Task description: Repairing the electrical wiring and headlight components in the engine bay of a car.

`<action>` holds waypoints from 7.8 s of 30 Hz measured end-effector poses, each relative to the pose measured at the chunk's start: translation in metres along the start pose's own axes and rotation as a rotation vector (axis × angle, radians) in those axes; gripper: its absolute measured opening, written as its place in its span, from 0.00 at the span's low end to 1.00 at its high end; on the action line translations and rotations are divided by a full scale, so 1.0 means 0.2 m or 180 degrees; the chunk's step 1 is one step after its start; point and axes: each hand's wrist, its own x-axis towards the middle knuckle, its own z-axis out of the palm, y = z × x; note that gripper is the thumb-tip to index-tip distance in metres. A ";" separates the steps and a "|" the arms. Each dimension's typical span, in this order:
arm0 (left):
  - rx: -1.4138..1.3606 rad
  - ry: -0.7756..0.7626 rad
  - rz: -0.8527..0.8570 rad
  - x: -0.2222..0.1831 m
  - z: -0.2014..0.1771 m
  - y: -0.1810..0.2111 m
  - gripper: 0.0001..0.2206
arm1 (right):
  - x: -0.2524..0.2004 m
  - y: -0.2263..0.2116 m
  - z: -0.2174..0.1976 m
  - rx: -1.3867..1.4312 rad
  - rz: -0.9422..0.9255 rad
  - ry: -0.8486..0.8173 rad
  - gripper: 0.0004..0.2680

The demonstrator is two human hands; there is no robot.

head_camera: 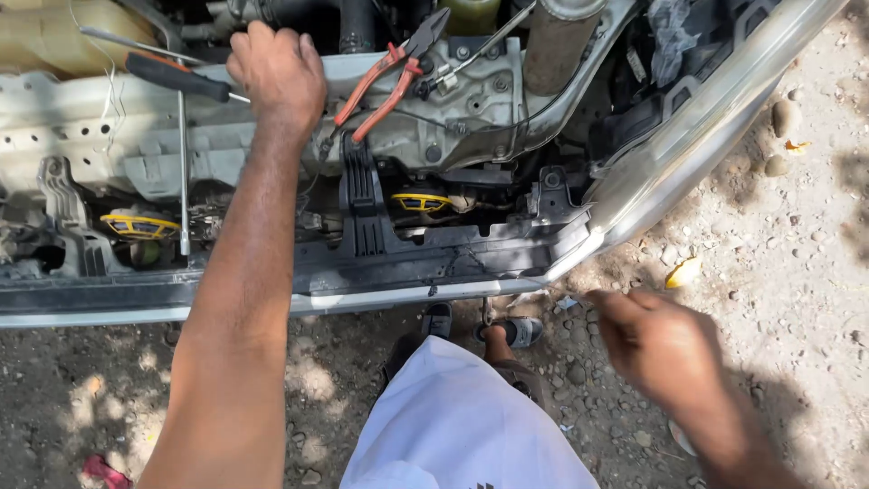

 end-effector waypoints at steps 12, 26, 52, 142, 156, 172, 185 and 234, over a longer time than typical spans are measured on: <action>0.0034 -0.0020 -0.0010 0.00 0.04 -0.02 0.12 | 0.14 -0.21 0.26 -0.0868 -0.0247 -0.0515 0.12; 0.0065 0.0003 0.0041 0.00 0.05 -0.03 0.12 | 0.18 -0.25 0.25 -0.0890 -0.0332 -0.0446 0.12; 0.0070 -0.0031 0.0022 0.00 0.13 -0.07 0.16 | 0.14 -0.81 0.14 -0.1569 -0.0312 -0.0650 0.09; -0.0046 0.0191 0.0169 -0.02 0.09 -0.06 0.13 | 0.15 -0.67 0.09 -0.1725 -0.0058 -0.0664 0.10; -0.0088 0.0183 0.0191 -0.02 0.09 -0.06 0.14 | 0.14 -0.60 0.14 -0.1908 0.0045 -0.0736 0.09; -0.0022 0.0076 0.0131 -0.01 0.05 -0.04 0.15 | 0.14 -0.64 0.17 -0.1911 -0.0052 -0.0613 0.08; -0.0140 0.0213 0.0172 -0.02 0.04 -0.03 0.12 | 0.07 -0.66 0.21 -0.1861 0.0137 -0.0509 0.08; -0.0224 0.0178 0.0096 -0.01 0.05 -0.05 0.15 | 0.18 -0.75 0.30 -0.1624 0.0243 -0.0666 0.07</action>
